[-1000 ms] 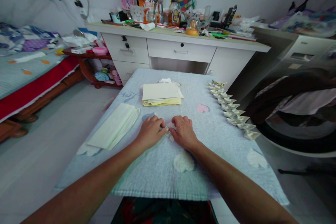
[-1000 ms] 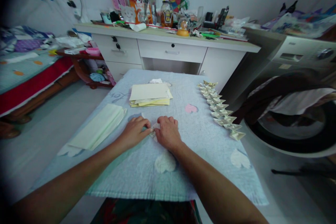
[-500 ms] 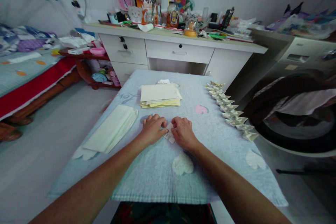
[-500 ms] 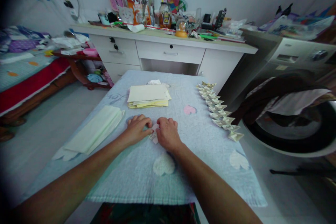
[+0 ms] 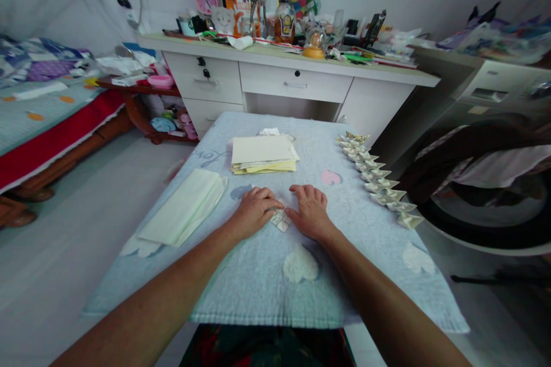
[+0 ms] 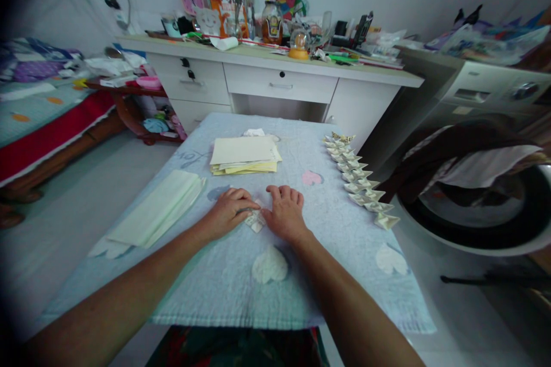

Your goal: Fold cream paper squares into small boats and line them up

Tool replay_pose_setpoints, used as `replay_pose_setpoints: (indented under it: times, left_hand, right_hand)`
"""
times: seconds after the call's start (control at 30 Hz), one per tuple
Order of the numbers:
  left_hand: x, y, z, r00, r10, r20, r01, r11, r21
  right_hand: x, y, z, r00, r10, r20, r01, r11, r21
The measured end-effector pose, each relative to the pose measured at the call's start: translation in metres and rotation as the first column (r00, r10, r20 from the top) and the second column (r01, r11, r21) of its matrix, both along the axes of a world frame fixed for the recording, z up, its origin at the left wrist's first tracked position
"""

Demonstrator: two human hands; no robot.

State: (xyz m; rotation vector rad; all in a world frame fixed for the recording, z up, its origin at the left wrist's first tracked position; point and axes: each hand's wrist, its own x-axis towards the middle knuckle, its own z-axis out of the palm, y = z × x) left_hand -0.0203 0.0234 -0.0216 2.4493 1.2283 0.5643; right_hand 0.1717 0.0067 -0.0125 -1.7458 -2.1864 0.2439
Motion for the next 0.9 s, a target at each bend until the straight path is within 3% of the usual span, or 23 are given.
replay_pose_setpoints:
  times: [0.2,0.33,0.47,0.63,0.9]
  left_hand:
    - [0.0,0.0,-0.003,1.0,0.019,0.006,-0.019,1.0,0.008]
    - [0.0,0.001,-0.002,1.0,0.02,0.004,-0.02,1.0,0.009]
    - [0.001,0.0,0.0,0.999,0.01,0.04,-0.01,1.0,0.006]
    - [0.003,0.0,0.002,0.993,0.053,0.108,-0.055,0.998,0.008]
    - [0.011,0.003,-0.001,0.986,0.066,0.154,-0.062,0.998,-0.034]
  right_hand:
    - [0.016,0.005,-0.002,1.0,-0.024,0.006,0.025,0.999,-0.041]
    - [0.021,0.005,-0.001,0.999,-0.035,-0.037,0.035,0.999,-0.002]
    - [0.016,0.001,0.0,0.999,0.017,-0.045,-0.015,0.999,0.041]
    - [0.008,0.0,-0.002,0.998,0.061,-0.018,-0.061,0.998,0.006]
    - [0.008,0.003,-0.002,0.992,0.066,-0.108,-0.07,0.997,-0.028]
